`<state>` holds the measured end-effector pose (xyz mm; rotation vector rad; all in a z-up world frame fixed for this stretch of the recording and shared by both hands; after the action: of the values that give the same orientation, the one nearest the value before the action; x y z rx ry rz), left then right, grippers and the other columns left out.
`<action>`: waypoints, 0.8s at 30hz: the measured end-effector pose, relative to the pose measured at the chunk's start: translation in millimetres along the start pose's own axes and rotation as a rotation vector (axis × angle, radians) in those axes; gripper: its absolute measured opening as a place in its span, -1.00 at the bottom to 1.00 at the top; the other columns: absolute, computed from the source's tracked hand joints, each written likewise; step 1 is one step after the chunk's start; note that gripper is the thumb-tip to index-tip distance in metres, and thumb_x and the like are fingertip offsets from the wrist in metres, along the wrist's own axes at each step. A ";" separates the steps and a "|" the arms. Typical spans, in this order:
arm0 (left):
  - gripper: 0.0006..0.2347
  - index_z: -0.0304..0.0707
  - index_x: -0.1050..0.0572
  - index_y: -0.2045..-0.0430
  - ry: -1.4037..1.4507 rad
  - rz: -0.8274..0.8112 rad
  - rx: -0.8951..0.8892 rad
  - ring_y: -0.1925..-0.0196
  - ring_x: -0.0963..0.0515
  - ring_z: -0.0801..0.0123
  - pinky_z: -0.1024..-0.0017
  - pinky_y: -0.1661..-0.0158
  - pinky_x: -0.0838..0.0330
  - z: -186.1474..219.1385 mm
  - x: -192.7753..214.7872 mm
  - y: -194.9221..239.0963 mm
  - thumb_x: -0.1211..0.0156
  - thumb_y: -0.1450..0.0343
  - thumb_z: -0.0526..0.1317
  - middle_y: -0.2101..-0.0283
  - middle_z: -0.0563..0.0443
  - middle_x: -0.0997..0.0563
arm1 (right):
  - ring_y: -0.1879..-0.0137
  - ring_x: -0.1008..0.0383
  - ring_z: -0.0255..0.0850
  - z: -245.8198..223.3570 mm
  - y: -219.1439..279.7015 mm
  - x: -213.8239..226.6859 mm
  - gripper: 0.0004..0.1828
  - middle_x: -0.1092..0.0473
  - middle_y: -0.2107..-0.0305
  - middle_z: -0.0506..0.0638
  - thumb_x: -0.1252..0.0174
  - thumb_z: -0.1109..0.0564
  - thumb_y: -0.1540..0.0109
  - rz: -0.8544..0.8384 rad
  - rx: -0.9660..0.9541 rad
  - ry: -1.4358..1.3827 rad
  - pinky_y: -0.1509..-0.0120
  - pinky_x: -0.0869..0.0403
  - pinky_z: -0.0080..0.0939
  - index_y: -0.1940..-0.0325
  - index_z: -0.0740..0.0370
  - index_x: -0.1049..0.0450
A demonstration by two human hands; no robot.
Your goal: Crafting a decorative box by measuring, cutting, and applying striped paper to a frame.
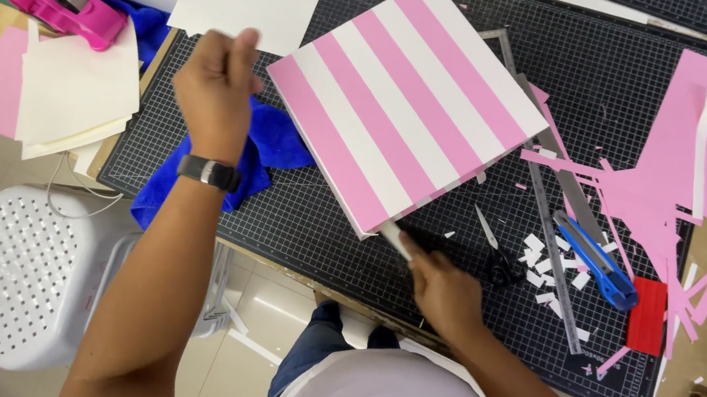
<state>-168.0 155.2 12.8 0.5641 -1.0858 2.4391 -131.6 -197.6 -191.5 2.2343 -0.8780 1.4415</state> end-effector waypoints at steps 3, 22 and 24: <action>-0.84 -0.16 -0.42 0.39 0.205 -0.220 -0.104 0.43 -0.61 0.47 0.47 0.39 -0.41 71.9 -11.3 0.5 -0.10 -0.61 -0.20 0.49 0.12 -0.62 | 0.64 -0.37 -0.21 -2.1 5.8 -1.3 -0.44 -0.45 0.42 -0.11 -0.05 -0.01 -0.36 0.049 0.056 0.043 0.67 -0.36 -0.17 -0.47 -0.38 -0.26; -0.77 -0.25 -0.47 -0.02 0.006 -0.669 -0.570 0.11 -0.67 -0.14 0.03 0.17 -0.58 191.4 -69.3 85.3 -0.10 -0.54 -0.16 0.25 -0.20 -0.64 | 0.36 -0.63 0.05 6.1 5.2 9.7 -0.44 -0.53 0.43 -0.04 -0.01 -0.05 -0.35 -0.067 -0.078 0.037 0.34 -0.60 0.05 -0.42 -0.62 -0.29; -0.76 -0.24 -0.47 -0.02 -0.023 -0.670 -0.574 0.10 -0.67 -0.12 0.04 0.17 -0.58 192.1 -71.8 88.2 -0.12 -0.53 -0.14 0.25 -0.19 -0.63 | 0.33 -0.63 0.08 -8.4 5.8 17.9 -0.52 -0.53 0.41 -0.02 -0.03 -0.07 -0.33 -0.069 -0.054 0.015 0.32 -0.59 0.08 -0.33 -0.52 -0.38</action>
<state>-116.3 -60.1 41.2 0.6282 -1.2746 1.4719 -136.0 -202.7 -172.0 2.1894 -0.8167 1.3854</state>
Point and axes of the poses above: each hand's wrist, its own y-axis away from the middle knuckle, its own x-axis out of the back of the hand, z = x × y, the point moved 9 cm from there along -y, towards the middle knuckle
